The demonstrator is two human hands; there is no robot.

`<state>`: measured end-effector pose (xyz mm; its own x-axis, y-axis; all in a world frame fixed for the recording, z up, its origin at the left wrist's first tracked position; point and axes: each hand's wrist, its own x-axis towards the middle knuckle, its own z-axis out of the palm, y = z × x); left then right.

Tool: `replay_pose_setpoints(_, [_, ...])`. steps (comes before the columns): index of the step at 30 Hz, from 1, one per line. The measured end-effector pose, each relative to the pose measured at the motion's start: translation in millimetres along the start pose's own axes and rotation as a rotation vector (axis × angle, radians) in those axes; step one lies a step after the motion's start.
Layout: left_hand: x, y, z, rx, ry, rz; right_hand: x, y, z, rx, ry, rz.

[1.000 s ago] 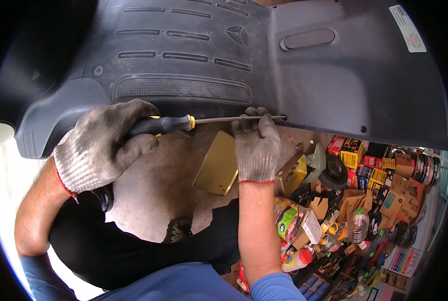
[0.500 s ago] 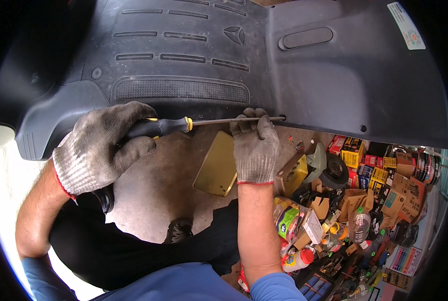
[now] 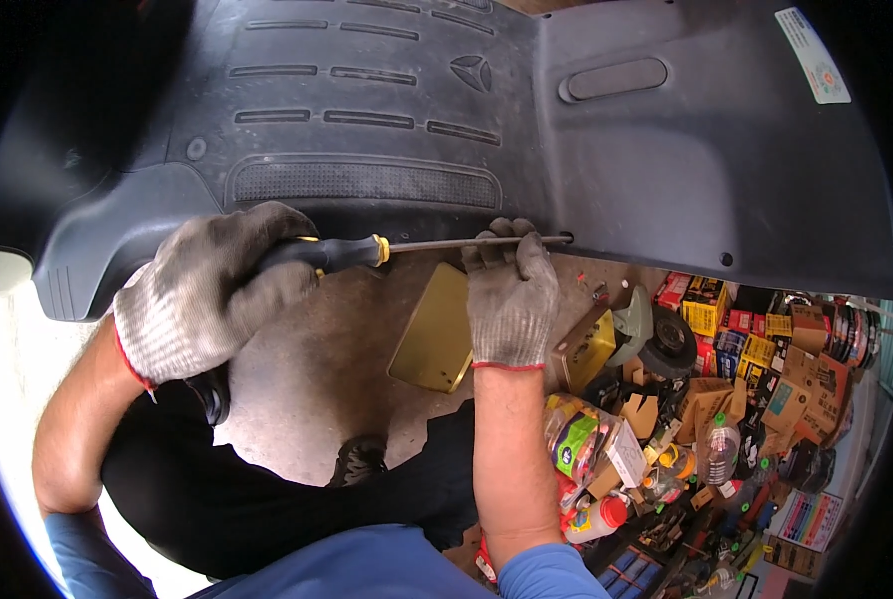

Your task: The recorder is using a screwdriver to remove or fasten screws on the body panels of an electric scooter in a repair shop.

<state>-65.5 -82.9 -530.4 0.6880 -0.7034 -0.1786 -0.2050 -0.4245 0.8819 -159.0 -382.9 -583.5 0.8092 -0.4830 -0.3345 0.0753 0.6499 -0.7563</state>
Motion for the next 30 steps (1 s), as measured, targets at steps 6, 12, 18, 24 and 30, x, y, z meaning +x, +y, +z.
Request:
replay_pose_setpoints(6, [4, 3, -2, -0.386, -0.064, -0.331, -1, 1, 9, -0.037, 0.135, -0.015])
replay_pose_setpoints(12, [3, -4, 6, -0.076, 0.096, 0.023, 0, -1, 7, -0.053, 0.128, -0.002])
replay_pose_setpoints(18, [0, -2, 5, -0.049, 0.086, 0.004, 1, -3, 2, -0.042, 0.108, 0.015])
replay_pose_setpoints(24, [0, -4, 6, -0.056, 0.088, 0.019, 1, 1, 0, -0.019, 0.097, -0.007])
replay_pose_setpoints(30, [1, -6, 8, 0.036, 0.15, 0.155, 1, 2, 0, -0.03, 0.115, -0.017])
